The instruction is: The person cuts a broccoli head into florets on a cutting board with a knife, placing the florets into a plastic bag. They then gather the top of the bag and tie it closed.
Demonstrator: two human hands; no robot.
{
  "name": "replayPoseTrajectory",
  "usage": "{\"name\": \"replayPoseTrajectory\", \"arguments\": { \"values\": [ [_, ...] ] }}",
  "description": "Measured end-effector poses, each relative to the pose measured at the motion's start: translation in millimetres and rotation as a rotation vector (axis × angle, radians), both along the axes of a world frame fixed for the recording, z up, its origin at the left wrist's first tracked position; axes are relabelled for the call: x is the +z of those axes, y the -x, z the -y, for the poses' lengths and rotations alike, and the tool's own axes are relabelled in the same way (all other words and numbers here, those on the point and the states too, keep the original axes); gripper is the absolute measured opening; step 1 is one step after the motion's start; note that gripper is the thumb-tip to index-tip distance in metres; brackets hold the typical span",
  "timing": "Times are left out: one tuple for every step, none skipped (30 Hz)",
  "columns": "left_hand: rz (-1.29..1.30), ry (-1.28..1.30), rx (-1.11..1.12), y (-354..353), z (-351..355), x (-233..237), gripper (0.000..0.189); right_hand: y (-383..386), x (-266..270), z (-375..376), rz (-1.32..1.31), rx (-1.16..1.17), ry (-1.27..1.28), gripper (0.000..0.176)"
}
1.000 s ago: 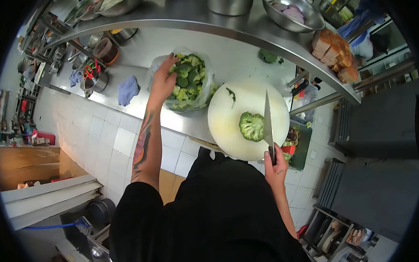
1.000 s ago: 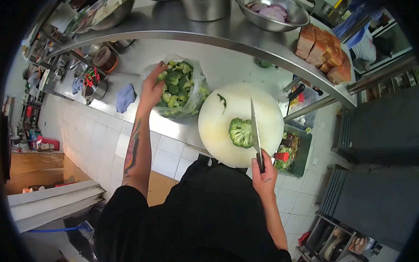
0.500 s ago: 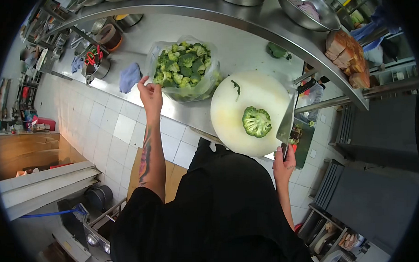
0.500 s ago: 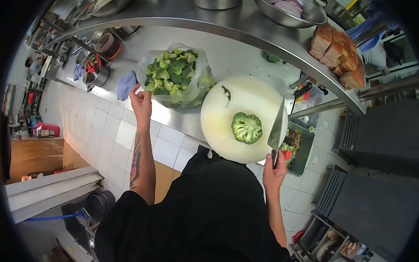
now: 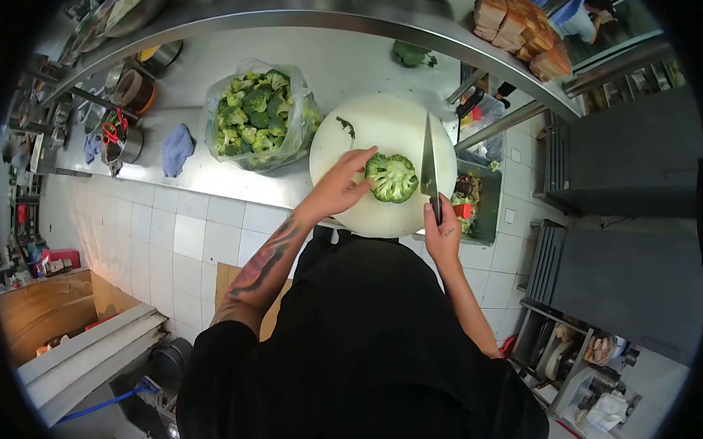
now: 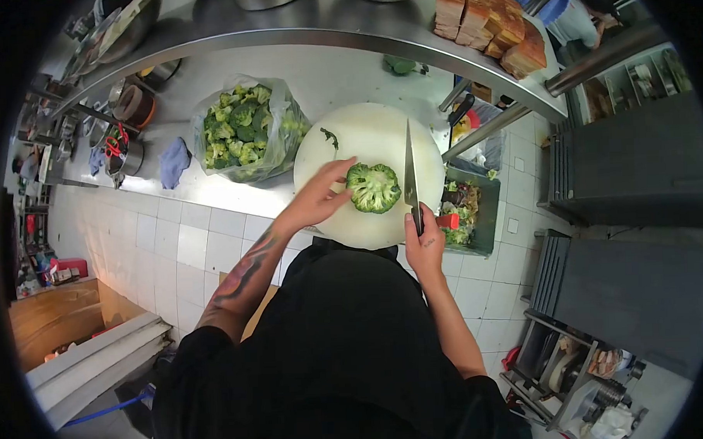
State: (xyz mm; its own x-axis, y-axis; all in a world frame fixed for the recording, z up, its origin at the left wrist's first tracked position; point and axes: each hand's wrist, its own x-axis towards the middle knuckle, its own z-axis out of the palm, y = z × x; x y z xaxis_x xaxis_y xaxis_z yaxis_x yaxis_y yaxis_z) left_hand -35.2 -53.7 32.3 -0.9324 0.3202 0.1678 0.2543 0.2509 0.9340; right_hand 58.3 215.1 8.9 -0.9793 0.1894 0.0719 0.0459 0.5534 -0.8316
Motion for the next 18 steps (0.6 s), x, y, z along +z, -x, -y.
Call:
{"name": "replayPoseTrajectory", "arguments": {
  "values": [
    [0.046,0.033,-0.046,10,-11,-22,0.043,0,9,8,-0.057,-0.021,0.095,0.038],
    [0.093,0.066,-0.093,15,-18,-38,0.043,0,19,15,-0.112,-0.042,0.188,0.038],
    [0.089,0.063,-0.099,15,-23,-45,0.043,0,32,20,-0.116,-0.048,0.184,0.038],
    [0.194,-0.082,-0.069,16,-27,-48,0.042,1,46,25,-0.155,0.000,0.148,0.038],
    [0.300,-0.224,-0.041,16,-31,-52,0.043,1,55,29,-0.192,0.046,0.112,0.037],
    [0.302,-0.221,-0.054,12,-34,-51,0.043,1,59,32,-0.179,0.074,0.094,0.037],
    [0.260,-0.204,0.007,4,-38,-50,0.041,1,65,37,-0.177,0.060,0.093,0.037],
    [0.216,-0.189,0.070,-3,-40,-49,0.040,3,72,42,-0.166,0.095,0.046,0.037],
    [0.218,-0.190,0.060,-6,-42,-46,0.040,5,76,46,-0.155,0.132,-0.003,0.037],
    [0.173,-0.153,0.097,-9,-44,-43,0.040,9,64,47,-0.200,0.149,0.010,0.036],
    [0.127,-0.117,0.135,-11,-45,-41,0.041,12,60,47,-0.197,0.145,0.006,0.036],
    [0.131,-0.121,0.133,-12,-47,-40,0.041,14,61,49,-0.183,0.154,-0.013,0.035],
    [0.145,-0.135,0.142,-12,-49,-39,0.041,16,64,50,-0.169,0.166,-0.032,0.035],
    [0.159,-0.149,0.154,-12,-49,-39,0.042,12,71,49,-0.084,0.157,-0.049,0.037],
    [0.162,-0.151,0.159,-12,-49,-38,0.042,10,78,50,-0.080,0.162,-0.051,0.037],
    [0.149,-0.129,0.162,-12,-50,-38,0.042,9,83,52,-0.181,0.158,-0.014,0.037],
    [0.135,-0.108,0.164,-12,-50,-37,0.042,8,85,53,-0.283,0.152,0.023,0.036],
    [0.137,-0.110,0.166,-12,-50,-36,0.042,10,85,53,-0.331,0.153,0.003,0.036]
  ]
}}
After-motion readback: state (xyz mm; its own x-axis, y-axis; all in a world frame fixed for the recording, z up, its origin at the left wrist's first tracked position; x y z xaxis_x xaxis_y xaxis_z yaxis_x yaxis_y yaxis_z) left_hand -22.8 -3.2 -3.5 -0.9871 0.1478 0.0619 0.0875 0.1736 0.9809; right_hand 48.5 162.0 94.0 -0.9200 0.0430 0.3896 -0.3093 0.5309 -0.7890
